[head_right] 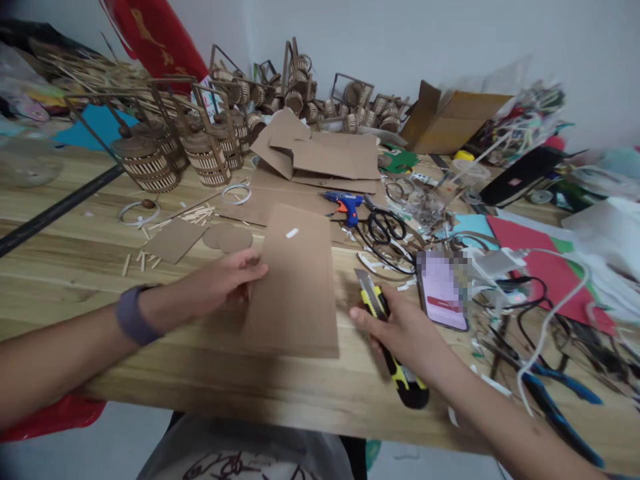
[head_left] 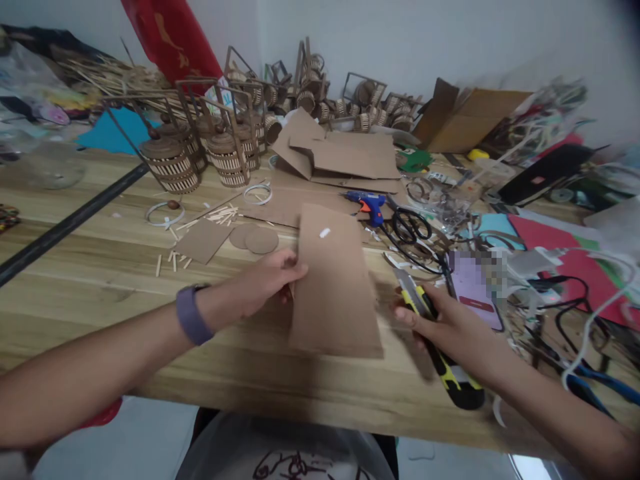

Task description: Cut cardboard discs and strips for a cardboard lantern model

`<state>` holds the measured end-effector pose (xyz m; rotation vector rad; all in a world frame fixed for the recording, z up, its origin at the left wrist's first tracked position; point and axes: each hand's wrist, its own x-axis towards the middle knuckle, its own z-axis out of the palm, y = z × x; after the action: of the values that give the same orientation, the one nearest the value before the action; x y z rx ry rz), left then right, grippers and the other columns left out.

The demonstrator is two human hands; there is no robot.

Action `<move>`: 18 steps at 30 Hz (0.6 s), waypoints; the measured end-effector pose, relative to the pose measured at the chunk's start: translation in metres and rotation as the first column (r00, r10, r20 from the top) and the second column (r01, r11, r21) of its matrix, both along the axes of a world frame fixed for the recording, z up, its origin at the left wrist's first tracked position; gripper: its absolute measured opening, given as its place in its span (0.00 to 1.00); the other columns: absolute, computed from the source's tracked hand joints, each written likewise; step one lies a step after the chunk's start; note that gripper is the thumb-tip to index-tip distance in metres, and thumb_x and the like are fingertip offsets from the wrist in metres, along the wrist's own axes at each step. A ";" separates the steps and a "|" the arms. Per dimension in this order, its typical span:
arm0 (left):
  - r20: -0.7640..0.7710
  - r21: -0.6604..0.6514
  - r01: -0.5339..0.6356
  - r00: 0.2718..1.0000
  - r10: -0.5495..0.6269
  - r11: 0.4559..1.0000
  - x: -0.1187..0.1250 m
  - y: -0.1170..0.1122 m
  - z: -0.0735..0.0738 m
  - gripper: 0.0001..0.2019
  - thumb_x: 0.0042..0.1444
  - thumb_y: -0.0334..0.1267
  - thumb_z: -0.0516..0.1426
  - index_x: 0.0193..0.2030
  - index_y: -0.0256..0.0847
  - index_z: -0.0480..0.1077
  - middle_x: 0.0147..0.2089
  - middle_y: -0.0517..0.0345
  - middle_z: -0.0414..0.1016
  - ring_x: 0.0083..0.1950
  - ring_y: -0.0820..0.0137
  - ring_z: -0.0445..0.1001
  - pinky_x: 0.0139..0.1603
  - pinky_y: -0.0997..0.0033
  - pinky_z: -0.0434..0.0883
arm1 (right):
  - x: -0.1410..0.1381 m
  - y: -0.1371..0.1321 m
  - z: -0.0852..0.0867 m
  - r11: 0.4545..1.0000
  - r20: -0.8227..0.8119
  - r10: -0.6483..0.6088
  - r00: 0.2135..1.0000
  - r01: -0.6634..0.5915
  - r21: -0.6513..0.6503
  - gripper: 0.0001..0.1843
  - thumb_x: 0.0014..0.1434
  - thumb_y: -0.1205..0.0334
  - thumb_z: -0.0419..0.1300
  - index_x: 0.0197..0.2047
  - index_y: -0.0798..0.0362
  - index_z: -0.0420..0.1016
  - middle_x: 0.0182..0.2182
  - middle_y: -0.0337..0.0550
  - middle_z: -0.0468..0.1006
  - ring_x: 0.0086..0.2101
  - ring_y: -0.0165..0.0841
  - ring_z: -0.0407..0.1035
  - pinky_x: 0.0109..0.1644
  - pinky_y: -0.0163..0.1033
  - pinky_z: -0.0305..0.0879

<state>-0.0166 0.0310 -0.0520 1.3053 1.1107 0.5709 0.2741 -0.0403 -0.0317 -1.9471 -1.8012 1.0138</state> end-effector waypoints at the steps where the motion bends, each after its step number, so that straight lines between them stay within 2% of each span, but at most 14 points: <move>1: 0.082 -0.097 -0.048 0.995 0.056 0.994 -0.002 -0.012 -0.001 0.14 0.58 0.48 0.60 0.41 0.42 0.65 0.37 0.60 0.72 0.30 0.73 0.71 0.28 0.73 0.69 | -0.003 0.000 -0.002 0.997 -0.077 0.002 0.997 -0.008 -0.076 0.19 0.60 0.43 0.58 0.43 0.50 0.65 0.19 0.31 0.70 0.18 0.33 0.69 0.21 0.35 0.61; 4: 0.187 -0.266 -0.139 0.963 0.193 0.954 -0.009 -0.048 -0.009 0.17 0.57 0.46 0.63 0.46 0.42 0.65 0.42 0.58 0.74 0.37 0.71 0.75 0.32 0.73 0.72 | -0.010 0.005 -0.010 0.969 -0.258 0.000 0.966 -0.064 -0.239 0.22 0.56 0.47 0.62 0.47 0.50 0.63 0.20 0.26 0.66 0.18 0.30 0.65 0.23 0.34 0.61; 5: 0.193 -0.309 -0.147 0.958 0.214 0.939 -0.012 -0.060 -0.013 0.18 0.57 0.47 0.64 0.47 0.42 0.65 0.44 0.57 0.74 0.39 0.71 0.76 0.34 0.72 0.74 | -0.010 0.009 -0.013 0.960 -0.298 0.003 0.955 -0.086 -0.267 0.22 0.55 0.48 0.63 0.47 0.49 0.63 0.20 0.26 0.65 0.19 0.29 0.64 0.23 0.34 0.61; 6: 0.184 -0.364 -0.127 0.961 0.205 0.922 -0.016 -0.071 -0.017 0.19 0.55 0.49 0.65 0.46 0.42 0.65 0.42 0.58 0.75 0.36 0.72 0.76 0.35 0.72 0.73 | -0.010 0.014 -0.015 0.952 -0.324 0.014 0.946 -0.112 -0.285 0.22 0.54 0.49 0.63 0.46 0.49 0.63 0.21 0.25 0.65 0.19 0.28 0.63 0.23 0.33 0.60; 7: 0.166 -0.427 -0.084 0.971 0.169 0.900 -0.021 -0.081 -0.020 0.21 0.54 0.52 0.66 0.43 0.42 0.64 0.37 0.60 0.75 0.32 0.73 0.76 0.33 0.73 0.72 | -0.010 0.019 -0.018 0.945 -0.337 0.037 0.941 -0.142 -0.295 0.21 0.53 0.50 0.63 0.45 0.49 0.62 0.22 0.25 0.64 0.19 0.28 0.62 0.23 0.33 0.59; 9: 0.132 -0.552 0.070 0.991 0.004 0.831 -0.030 -0.096 -0.022 0.25 0.53 0.60 0.63 0.43 0.42 0.62 0.33 0.61 0.76 0.28 0.73 0.76 0.28 0.74 0.69 | -0.010 0.031 -0.020 0.925 -0.315 0.128 0.941 -0.227 -0.304 0.17 0.53 0.53 0.62 0.42 0.48 0.62 0.21 0.25 0.63 0.19 0.28 0.61 0.22 0.33 0.58; 11: 0.108 -0.595 0.204 0.979 -0.174 0.778 -0.037 -0.104 -0.018 0.27 0.51 0.64 0.61 0.43 0.43 0.61 0.28 0.64 0.75 0.21 0.74 0.72 0.22 0.75 0.65 | -0.013 0.041 -0.019 0.902 -0.233 0.250 0.940 -0.314 -0.297 0.13 0.54 0.56 0.60 0.40 0.48 0.62 0.19 0.25 0.63 0.19 0.29 0.61 0.23 0.33 0.58; 12: 0.086 -0.586 0.250 0.965 -0.247 0.771 -0.039 -0.105 -0.014 0.27 0.52 0.65 0.60 0.42 0.43 0.62 0.27 0.65 0.74 0.18 0.75 0.68 0.20 0.75 0.62 | -0.016 0.046 -0.018 0.891 -0.172 0.306 0.936 -0.346 -0.294 0.10 0.56 0.58 0.59 0.39 0.48 0.62 0.18 0.25 0.63 0.18 0.30 0.62 0.23 0.33 0.58; 13: 0.051 -0.558 0.275 0.953 -0.299 0.783 -0.041 -0.103 -0.008 0.25 0.54 0.64 0.58 0.42 0.43 0.63 0.27 0.66 0.73 0.16 0.77 0.65 0.19 0.75 0.60 | -0.019 0.049 -0.016 0.882 -0.096 0.363 0.927 -0.375 -0.284 0.08 0.57 0.59 0.57 0.39 0.48 0.62 0.17 0.27 0.64 0.19 0.31 0.63 0.24 0.34 0.59; 15: -0.075 -0.412 0.254 0.948 -0.311 0.875 -0.041 -0.094 0.004 0.21 0.58 0.60 0.54 0.41 0.43 0.66 0.28 0.64 0.73 0.17 0.77 0.63 0.20 0.75 0.58 | -0.026 0.054 -0.012 0.871 0.090 0.472 0.877 -0.449 -0.199 0.05 0.61 0.58 0.55 0.39 0.49 0.65 0.22 0.33 0.70 0.24 0.34 0.69 0.28 0.36 0.63; 16: -0.163 -0.294 0.229 0.945 -0.285 0.928 -0.041 -0.086 0.010 0.18 0.61 0.57 0.53 0.41 0.43 0.68 0.29 0.63 0.74 0.21 0.75 0.65 0.21 0.75 0.59 | -0.029 0.055 -0.010 0.863 0.203 0.506 0.838 -0.489 -0.131 0.06 0.64 0.57 0.54 0.39 0.50 0.67 0.26 0.39 0.75 0.28 0.36 0.72 0.32 0.37 0.65; 17: -0.260 -0.120 0.218 0.935 -0.242 0.969 -0.041 -0.077 0.014 0.16 0.62 0.52 0.51 0.40 0.43 0.70 0.29 0.62 0.73 0.25 0.73 0.68 0.25 0.74 0.61 | -0.032 0.056 -0.007 0.848 0.325 0.517 0.792 -0.525 -0.069 0.09 0.66 0.56 0.52 0.41 0.52 0.69 0.32 0.45 0.78 0.32 0.38 0.74 0.35 0.39 0.67; 18: -0.337 0.066 0.213 0.924 -0.179 0.975 -0.040 -0.067 0.016 0.15 0.64 0.49 0.50 0.38 0.42 0.71 0.29 0.61 0.74 0.28 0.71 0.70 0.28 0.72 0.64 | -0.035 0.057 -0.005 0.834 0.439 0.506 0.742 -0.551 -0.031 0.12 0.69 0.55 0.50 0.43 0.53 0.70 0.38 0.51 0.79 0.36 0.40 0.76 0.38 0.40 0.67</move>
<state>-0.0564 -0.0360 -0.0361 1.6214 1.2142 0.2661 0.2394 0.0164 -0.0368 -1.7172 -2.7112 0.6253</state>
